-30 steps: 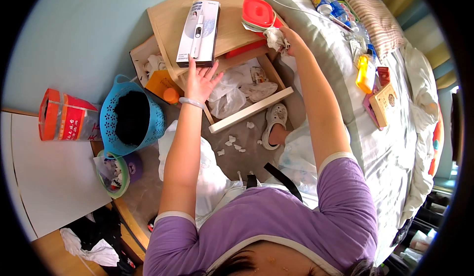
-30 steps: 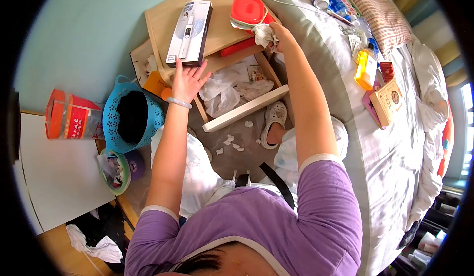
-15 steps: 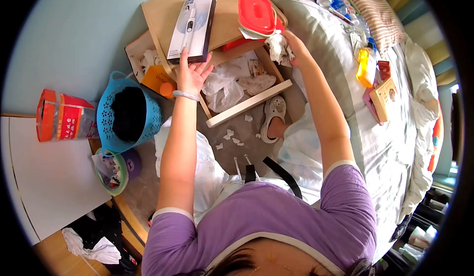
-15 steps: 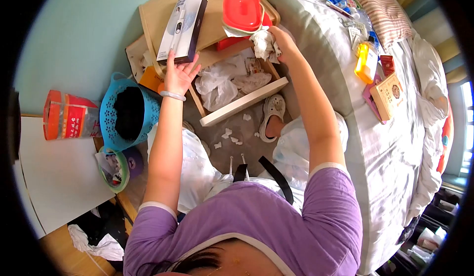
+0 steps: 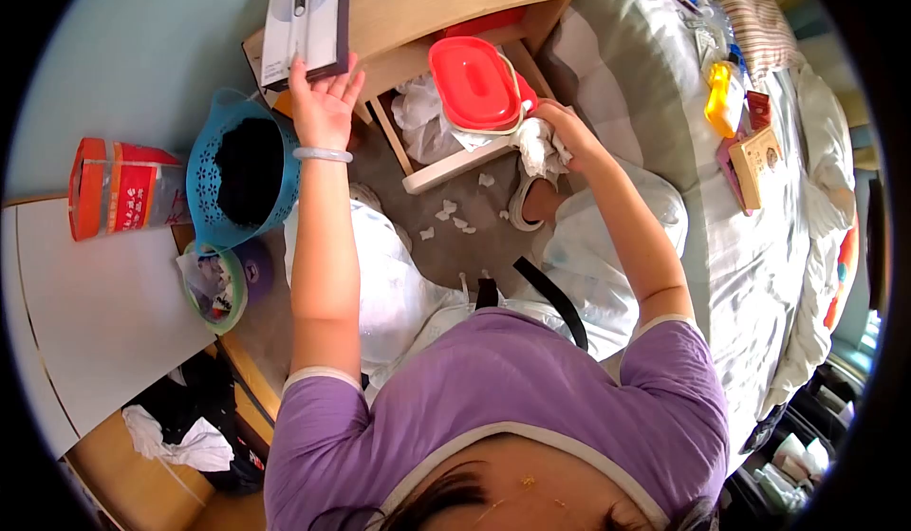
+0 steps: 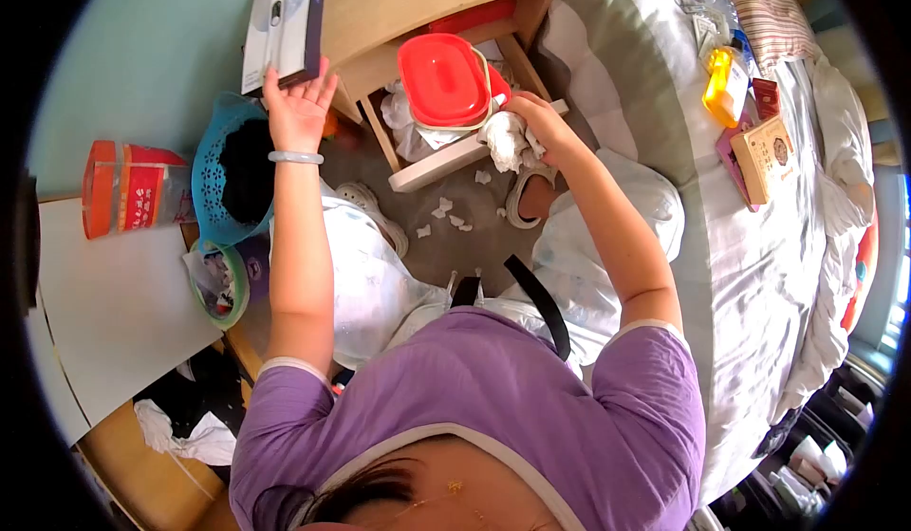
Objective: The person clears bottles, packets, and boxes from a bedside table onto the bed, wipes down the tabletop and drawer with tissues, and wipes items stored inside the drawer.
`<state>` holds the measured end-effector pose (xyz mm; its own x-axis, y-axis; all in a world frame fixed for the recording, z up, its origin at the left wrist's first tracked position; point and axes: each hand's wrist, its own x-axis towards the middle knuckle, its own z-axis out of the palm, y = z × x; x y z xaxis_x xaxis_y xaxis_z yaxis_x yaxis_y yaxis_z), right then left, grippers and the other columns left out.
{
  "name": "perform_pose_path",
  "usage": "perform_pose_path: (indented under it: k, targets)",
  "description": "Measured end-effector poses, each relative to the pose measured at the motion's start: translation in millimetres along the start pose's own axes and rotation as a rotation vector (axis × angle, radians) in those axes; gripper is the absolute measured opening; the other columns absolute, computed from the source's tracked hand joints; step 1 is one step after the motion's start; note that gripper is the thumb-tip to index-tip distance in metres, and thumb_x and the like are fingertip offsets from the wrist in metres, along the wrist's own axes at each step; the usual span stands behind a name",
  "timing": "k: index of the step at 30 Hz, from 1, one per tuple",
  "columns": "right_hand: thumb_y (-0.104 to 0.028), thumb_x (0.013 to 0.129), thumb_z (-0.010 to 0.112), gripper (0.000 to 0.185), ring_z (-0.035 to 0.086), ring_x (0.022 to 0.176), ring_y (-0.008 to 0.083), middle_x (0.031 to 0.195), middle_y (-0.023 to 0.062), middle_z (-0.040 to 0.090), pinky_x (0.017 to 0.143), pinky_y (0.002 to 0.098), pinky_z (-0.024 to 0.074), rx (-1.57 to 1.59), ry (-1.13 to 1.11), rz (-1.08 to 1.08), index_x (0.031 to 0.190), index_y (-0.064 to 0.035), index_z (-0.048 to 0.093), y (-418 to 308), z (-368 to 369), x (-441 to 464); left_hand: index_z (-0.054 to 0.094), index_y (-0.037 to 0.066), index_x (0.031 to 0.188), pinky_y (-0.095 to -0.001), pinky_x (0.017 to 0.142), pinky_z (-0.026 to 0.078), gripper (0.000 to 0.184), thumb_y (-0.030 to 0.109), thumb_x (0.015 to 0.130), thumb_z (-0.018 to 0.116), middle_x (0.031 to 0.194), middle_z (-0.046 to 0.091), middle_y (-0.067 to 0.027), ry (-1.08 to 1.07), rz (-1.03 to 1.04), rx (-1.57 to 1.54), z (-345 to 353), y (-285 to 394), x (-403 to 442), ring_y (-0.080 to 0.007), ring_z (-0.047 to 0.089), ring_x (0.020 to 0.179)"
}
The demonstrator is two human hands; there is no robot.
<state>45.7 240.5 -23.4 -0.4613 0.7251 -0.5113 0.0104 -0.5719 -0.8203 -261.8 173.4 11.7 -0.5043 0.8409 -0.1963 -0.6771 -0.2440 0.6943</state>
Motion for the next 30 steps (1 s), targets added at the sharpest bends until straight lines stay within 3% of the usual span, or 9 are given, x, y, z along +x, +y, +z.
perform_pose_path:
  k: [7, 12, 16, 19, 20, 28, 30]
  targets:
    - [-0.019, 0.083, 0.048, 0.023, 0.06, 0.068, 0.0168, 0.084, 0.0067, 0.059, 0.058, 0.0317, 0.0506, 0.098, -0.002, 0.196, 0.099, -0.0024, 0.053, 36, 19, 44, 0.038, 0.001, 0.12, -0.0451, 0.092, 0.039, 0.054, 0.041, 0.084, 0.049, 0.116, 0.05, -0.0158, 0.023, 0.105, 0.034, -12, 28, -16, -0.0306, 0.05, 0.108]
    - [-0.022, 0.082, 0.05, 0.021, 0.058, 0.062, 0.0169, 0.076, 0.0052, 0.059, 0.048, 0.0336, 0.0456, 0.065, -0.002, 0.19, 0.092, -0.0053, 0.055, 54, 31, 112, 0.037, 0.0, 0.121, -0.0462, 0.094, 0.038, 0.054, 0.039, 0.085, 0.048, 0.118, 0.047, -0.0172, 0.038, 0.12, -0.008, -23, 43, -18, -0.0322, 0.048, 0.109]
    - [-0.024, 0.082, 0.051, 0.023, 0.058, 0.06, 0.0163, 0.076, 0.005, 0.059, 0.047, 0.0327, 0.0436, 0.164, 0.014, 0.14, 0.093, -0.0049, 0.055, 51, 59, 152, 0.034, 0.0, 0.123, -0.0438, 0.092, 0.041, 0.054, 0.04, 0.087, 0.043, 0.119, 0.047, -0.0174, 0.041, 0.133, 0.006, -27, 55, -18, -0.0324, 0.05, 0.107]
    - [-0.025, 0.082, 0.051, 0.025, 0.058, 0.06, 0.0171, 0.077, 0.0055, 0.059, 0.049, 0.0323, 0.0445, 0.139, 0.01, 0.123, 0.096, -0.0041, 0.054, 53, 69, 183, 0.038, 0.0, 0.121, -0.0474, 0.095, 0.037, 0.053, 0.039, 0.086, 0.046, 0.12, 0.046, -0.0182, 0.076, 0.131, -0.015, -30, 59, -17, -0.0332, 0.046, 0.111]
    - [-0.025, 0.083, 0.051, 0.026, 0.058, 0.061, 0.0174, 0.078, 0.0054, 0.059, 0.048, 0.0325, 0.0443, 0.122, 0.089, 0.123, 0.097, -0.0043, 0.054, 53, 76, 191, 0.038, 0.0, 0.121, -0.0475, 0.095, 0.037, 0.053, 0.04, 0.086, 0.045, 0.12, 0.047, -0.0185, 0.061, 0.125, -0.025, -34, 59, -16, -0.0334, 0.046, 0.112]
    - [-0.026, 0.08, 0.058, 0.023, 0.055, 0.055, 0.0159, 0.075, 0.0046, 0.059, 0.04, 0.0313, 0.0399, -0.001, 0.083, 0.079, 0.095, -0.0082, 0.057, 50, 88, 222, 0.038, 0.001, 0.122, -0.0471, 0.096, 0.035, 0.054, 0.04, 0.085, 0.046, 0.122, 0.046, -0.0168, 0.053, 0.102, -0.021, -35, 58, -12, -0.0338, 0.044, 0.114]
    - [-0.024, 0.078, 0.06, 0.025, 0.055, 0.058, 0.0149, 0.075, 0.0044, 0.059, 0.043, 0.0305, 0.0409, -0.093, 0.235, 0.055, 0.096, -0.0069, 0.058, 45, 96, 212, 0.038, 0.001, 0.122, -0.047, 0.097, 0.035, 0.054, 0.04, 0.085, 0.046, 0.122, 0.045, -0.0163, 0.04, 0.094, -0.024, -34, 57, -12, -0.0339, 0.044, 0.114]
